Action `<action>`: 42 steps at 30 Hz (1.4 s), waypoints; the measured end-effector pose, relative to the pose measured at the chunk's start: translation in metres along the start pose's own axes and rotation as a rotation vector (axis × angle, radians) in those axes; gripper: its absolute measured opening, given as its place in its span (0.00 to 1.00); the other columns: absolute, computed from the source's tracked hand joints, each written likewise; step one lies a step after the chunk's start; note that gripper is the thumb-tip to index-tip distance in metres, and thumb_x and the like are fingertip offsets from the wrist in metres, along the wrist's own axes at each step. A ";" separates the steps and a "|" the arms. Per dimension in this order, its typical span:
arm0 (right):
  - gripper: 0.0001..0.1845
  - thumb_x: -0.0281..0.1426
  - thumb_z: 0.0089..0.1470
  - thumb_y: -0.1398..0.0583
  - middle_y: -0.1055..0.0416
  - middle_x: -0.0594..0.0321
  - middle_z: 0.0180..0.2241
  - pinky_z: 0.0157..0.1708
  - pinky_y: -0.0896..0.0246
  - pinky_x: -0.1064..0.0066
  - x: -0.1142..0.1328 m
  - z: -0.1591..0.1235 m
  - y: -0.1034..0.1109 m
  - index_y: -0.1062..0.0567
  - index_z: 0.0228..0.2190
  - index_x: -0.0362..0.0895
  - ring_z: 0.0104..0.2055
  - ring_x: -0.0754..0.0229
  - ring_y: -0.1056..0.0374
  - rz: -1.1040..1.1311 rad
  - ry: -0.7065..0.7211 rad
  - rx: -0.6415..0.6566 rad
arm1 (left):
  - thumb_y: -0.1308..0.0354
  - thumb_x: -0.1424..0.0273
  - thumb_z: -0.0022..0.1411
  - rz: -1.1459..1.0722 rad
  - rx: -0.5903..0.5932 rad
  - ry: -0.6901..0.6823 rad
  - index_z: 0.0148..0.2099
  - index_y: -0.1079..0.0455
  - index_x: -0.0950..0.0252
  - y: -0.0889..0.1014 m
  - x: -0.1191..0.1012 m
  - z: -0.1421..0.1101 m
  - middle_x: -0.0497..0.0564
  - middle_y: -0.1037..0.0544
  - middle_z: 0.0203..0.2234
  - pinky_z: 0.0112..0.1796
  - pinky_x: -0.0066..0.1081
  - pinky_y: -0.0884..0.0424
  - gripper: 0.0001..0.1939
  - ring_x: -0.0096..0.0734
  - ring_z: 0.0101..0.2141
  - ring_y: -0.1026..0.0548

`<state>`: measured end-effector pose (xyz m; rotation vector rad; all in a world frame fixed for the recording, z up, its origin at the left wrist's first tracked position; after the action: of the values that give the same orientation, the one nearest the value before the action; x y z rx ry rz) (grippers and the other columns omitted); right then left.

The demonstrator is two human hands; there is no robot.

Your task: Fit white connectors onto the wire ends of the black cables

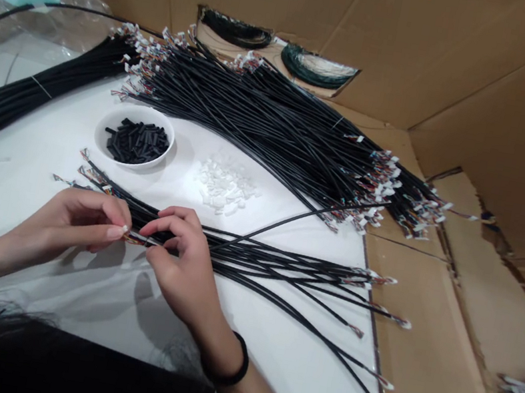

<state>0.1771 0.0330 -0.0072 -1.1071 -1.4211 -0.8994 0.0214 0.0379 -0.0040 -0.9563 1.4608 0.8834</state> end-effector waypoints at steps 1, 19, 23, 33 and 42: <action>0.10 0.23 0.43 0.41 0.35 0.58 0.44 0.40 0.34 0.64 0.001 0.000 0.000 0.22 0.28 0.46 0.44 0.55 0.32 -0.015 -0.009 0.006 | 0.36 0.68 0.61 0.039 -0.016 -0.049 0.32 0.25 0.66 0.001 -0.004 0.000 0.49 0.25 0.25 0.17 0.21 0.40 0.08 0.20 0.19 0.35; 0.06 0.25 0.45 0.38 0.38 0.56 0.45 0.41 0.36 0.64 0.001 -0.001 -0.001 0.21 0.28 0.44 0.46 0.54 0.34 -0.023 -0.077 0.037 | 0.38 0.80 0.62 0.789 -0.121 -0.874 0.42 0.23 0.69 -0.018 -0.058 -0.031 0.52 0.27 0.33 0.24 0.23 0.28 0.06 0.23 0.28 0.27; 0.03 0.28 0.47 0.36 0.37 0.56 0.45 0.40 0.36 0.65 0.000 -0.001 -0.001 0.20 0.28 0.44 0.46 0.55 0.34 -0.055 -0.038 0.038 | 0.38 0.80 0.62 0.799 -0.130 -0.853 0.42 0.23 0.68 -0.016 -0.057 -0.029 0.52 0.26 0.34 0.24 0.23 0.28 0.07 0.24 0.29 0.26; 0.03 0.31 0.51 0.36 0.36 0.56 0.44 0.42 0.35 0.65 -0.001 0.002 -0.001 0.21 0.28 0.44 0.48 0.55 0.33 -0.058 -0.009 0.012 | 0.37 0.77 0.62 0.920 -0.148 -0.966 0.41 0.24 0.66 -0.022 -0.056 -0.035 0.51 0.24 0.32 0.22 0.23 0.29 0.05 0.22 0.25 0.28; 0.04 0.32 0.52 0.37 0.36 0.57 0.43 0.41 0.35 0.67 -0.001 0.002 0.000 0.22 0.28 0.44 0.49 0.55 0.33 0.024 -0.029 0.013 | 0.37 0.82 0.60 0.642 -0.139 -0.712 0.40 0.25 0.70 -0.012 -0.049 -0.020 0.55 0.21 0.38 0.33 0.23 0.23 0.06 0.28 0.35 0.20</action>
<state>0.1767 0.0346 -0.0089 -1.1295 -1.4328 -0.8583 0.0267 0.0187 0.0467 -0.1808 1.0751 1.6097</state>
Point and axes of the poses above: each hand's wrist, its own z-axis towards the middle knuckle, its own y-axis out of the back of the hand, x = y × z, the point moved 7 cm from there along z, towards the middle knuckle
